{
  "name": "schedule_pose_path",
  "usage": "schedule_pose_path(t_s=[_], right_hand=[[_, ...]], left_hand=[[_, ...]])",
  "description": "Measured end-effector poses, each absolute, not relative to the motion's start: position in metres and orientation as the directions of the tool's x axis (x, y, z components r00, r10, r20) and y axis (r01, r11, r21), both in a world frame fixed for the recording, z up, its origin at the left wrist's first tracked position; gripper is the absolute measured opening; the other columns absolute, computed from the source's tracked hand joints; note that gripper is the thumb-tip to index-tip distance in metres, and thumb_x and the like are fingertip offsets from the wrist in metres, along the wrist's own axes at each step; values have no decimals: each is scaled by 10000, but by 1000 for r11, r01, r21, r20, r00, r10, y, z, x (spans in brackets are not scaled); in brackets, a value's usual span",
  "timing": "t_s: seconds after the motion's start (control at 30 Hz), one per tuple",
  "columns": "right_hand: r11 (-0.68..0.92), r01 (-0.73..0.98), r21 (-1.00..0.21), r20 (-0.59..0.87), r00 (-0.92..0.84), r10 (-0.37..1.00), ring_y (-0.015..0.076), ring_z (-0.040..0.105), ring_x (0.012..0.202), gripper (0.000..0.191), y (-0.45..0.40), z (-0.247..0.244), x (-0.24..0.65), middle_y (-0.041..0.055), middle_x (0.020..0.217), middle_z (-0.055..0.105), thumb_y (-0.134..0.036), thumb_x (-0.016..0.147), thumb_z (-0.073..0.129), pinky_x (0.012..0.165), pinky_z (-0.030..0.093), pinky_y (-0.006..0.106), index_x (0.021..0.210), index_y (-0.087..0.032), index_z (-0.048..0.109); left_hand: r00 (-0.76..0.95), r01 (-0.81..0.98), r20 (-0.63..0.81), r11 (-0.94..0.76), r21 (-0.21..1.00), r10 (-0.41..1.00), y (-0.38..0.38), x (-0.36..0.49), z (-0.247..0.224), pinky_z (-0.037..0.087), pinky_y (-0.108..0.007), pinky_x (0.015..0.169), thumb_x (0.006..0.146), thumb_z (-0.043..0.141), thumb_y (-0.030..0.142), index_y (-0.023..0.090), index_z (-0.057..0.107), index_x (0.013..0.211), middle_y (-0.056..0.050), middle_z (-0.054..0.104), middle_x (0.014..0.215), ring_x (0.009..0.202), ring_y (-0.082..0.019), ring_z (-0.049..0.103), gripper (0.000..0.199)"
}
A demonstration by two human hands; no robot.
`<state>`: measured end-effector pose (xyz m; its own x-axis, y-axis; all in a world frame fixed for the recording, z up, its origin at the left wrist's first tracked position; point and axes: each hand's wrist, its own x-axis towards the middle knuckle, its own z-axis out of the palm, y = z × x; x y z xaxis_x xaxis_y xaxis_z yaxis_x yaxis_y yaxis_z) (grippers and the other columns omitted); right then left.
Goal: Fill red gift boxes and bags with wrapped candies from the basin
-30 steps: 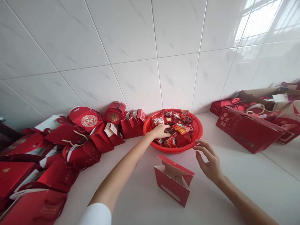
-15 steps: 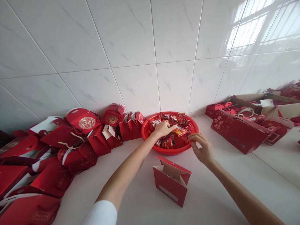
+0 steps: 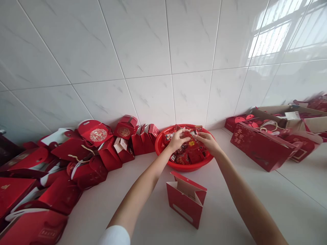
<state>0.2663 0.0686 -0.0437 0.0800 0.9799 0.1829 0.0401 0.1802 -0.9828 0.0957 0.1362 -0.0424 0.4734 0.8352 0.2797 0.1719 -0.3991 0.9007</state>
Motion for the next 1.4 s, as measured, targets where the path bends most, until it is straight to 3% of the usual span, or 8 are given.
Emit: schedule_pose_path(t_s=[0.23,0.37,0.63,0.77,1.0,1.13,1.27,1.4], right_hand=[[180,-163,-970,157,148,977,188,670,724,465,66,-41,267,29,812,708,-579,626,852,627,556,287,857,-204,703],[157,-212,-964,135,117,984,229,711,807,384,68,-41,267,64,910,747,-467,666,859,654,606,320,913,-200,735],[298,-546,-783,-51,535,844,175,687,630,142,79,-38,268,1,653,711,-188,584,778,543,594,258,663,-182,660],[308,-562,-767,-79,560,824,166,698,636,113,78,-38,270,-1,664,719,-152,602,736,552,601,243,673,-183,653],[318,-581,-749,-102,576,811,155,693,608,114,75,-35,269,-9,649,711,-135,612,720,532,600,231,677,-187,642],[316,-587,-745,-115,581,806,149,683,583,124,76,-33,267,-20,628,699,-127,610,719,518,594,229,669,-187,628],[312,-587,-747,-124,585,802,154,688,592,123,77,-32,266,-19,635,700,-136,621,723,518,590,234,678,-186,626],[300,-585,-753,-136,585,800,144,674,573,99,76,-32,265,-14,631,701,-134,634,709,501,580,229,693,-176,642]], left_hand=[[591,87,141,-237,968,794,135,99,-45,539,-417,901,613,905,319,132,696,1142,-118,751,1039,981,-269,695,600],[625,27,232,-318,948,746,137,98,-46,539,-415,909,712,826,376,126,731,1051,-127,759,1044,979,-272,704,431],[760,554,-57,-600,577,648,133,96,-56,490,-453,1014,595,883,399,186,572,1394,-152,641,1352,1228,-374,605,884],[764,513,-24,-585,628,644,132,97,-53,525,-393,932,706,802,282,187,572,1389,-106,715,1206,1056,-301,684,726],[280,548,250,-368,751,927,143,89,-41,519,-370,953,815,712,253,176,577,1334,-106,713,1210,1096,-264,666,542],[42,709,314,-249,660,949,150,82,-40,458,-453,1053,878,625,258,174,524,1376,-160,643,1314,1294,-320,557,515],[378,759,341,-499,419,861,147,88,-36,472,-397,1057,925,488,163,193,660,1232,-102,692,1247,1220,-248,611,352],[711,629,140,-712,313,690,138,107,-31,530,-274,911,835,669,220,241,752,1044,-19,755,1095,1029,-200,694,226]])
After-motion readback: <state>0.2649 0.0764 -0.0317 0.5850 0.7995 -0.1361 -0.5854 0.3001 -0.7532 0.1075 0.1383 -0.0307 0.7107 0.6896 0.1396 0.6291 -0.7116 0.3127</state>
